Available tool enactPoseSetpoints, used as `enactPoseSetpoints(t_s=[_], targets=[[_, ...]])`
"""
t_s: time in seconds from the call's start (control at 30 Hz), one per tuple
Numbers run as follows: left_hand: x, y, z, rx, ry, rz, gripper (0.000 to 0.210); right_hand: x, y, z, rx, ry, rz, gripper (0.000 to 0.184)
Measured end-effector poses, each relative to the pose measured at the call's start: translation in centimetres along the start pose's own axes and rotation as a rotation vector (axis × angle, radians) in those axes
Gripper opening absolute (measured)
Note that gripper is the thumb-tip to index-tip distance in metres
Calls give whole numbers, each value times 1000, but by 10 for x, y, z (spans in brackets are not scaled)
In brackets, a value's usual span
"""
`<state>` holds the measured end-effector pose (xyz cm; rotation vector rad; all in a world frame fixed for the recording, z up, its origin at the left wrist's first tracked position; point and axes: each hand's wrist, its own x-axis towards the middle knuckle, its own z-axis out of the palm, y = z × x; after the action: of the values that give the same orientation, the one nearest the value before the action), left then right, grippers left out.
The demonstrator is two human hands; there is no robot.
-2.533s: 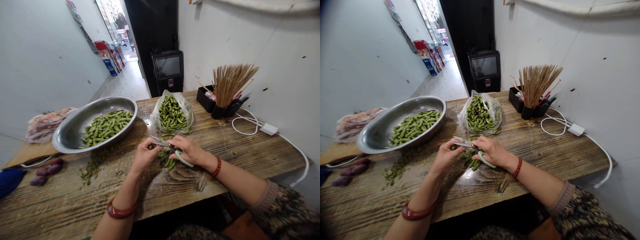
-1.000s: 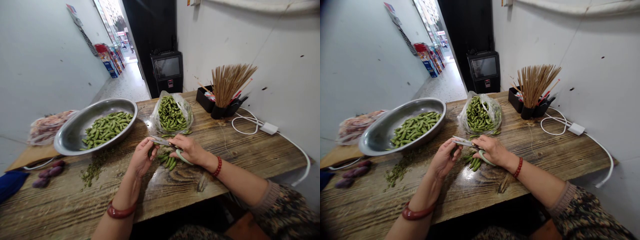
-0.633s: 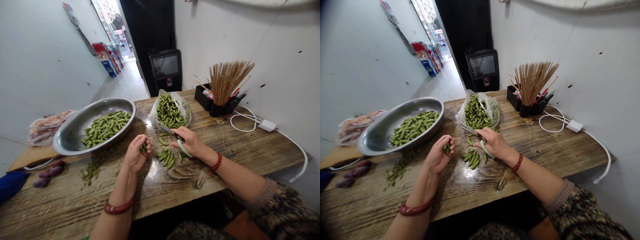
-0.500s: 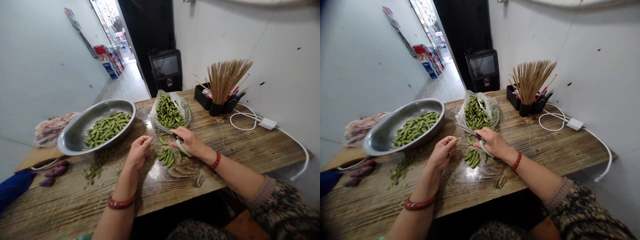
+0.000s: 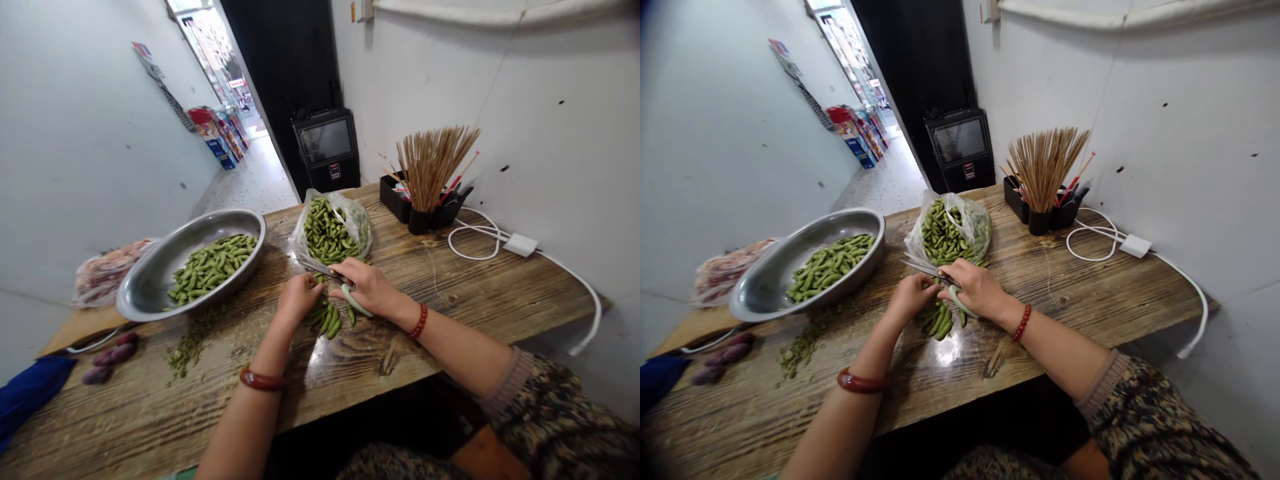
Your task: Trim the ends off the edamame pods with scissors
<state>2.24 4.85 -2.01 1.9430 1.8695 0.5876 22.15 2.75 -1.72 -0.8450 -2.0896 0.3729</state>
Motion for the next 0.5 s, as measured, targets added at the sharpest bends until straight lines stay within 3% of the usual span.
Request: enactPoseSetpoints(t_s=[0.13,0.23,0.4,0.5], targets=[[4,-3,5,-123,8,16,7,1,0,-1,15,9,10,44],[-4,-4,-3,-230,39,4,9,2,0,-1,41,19,22,44],[-27,1,-25,-822,-33,-162,22,2,0,0,78,25,39,45],[-37,8,-32,-1078,-85,-185,28,1,0,2,80,-5,48,47]])
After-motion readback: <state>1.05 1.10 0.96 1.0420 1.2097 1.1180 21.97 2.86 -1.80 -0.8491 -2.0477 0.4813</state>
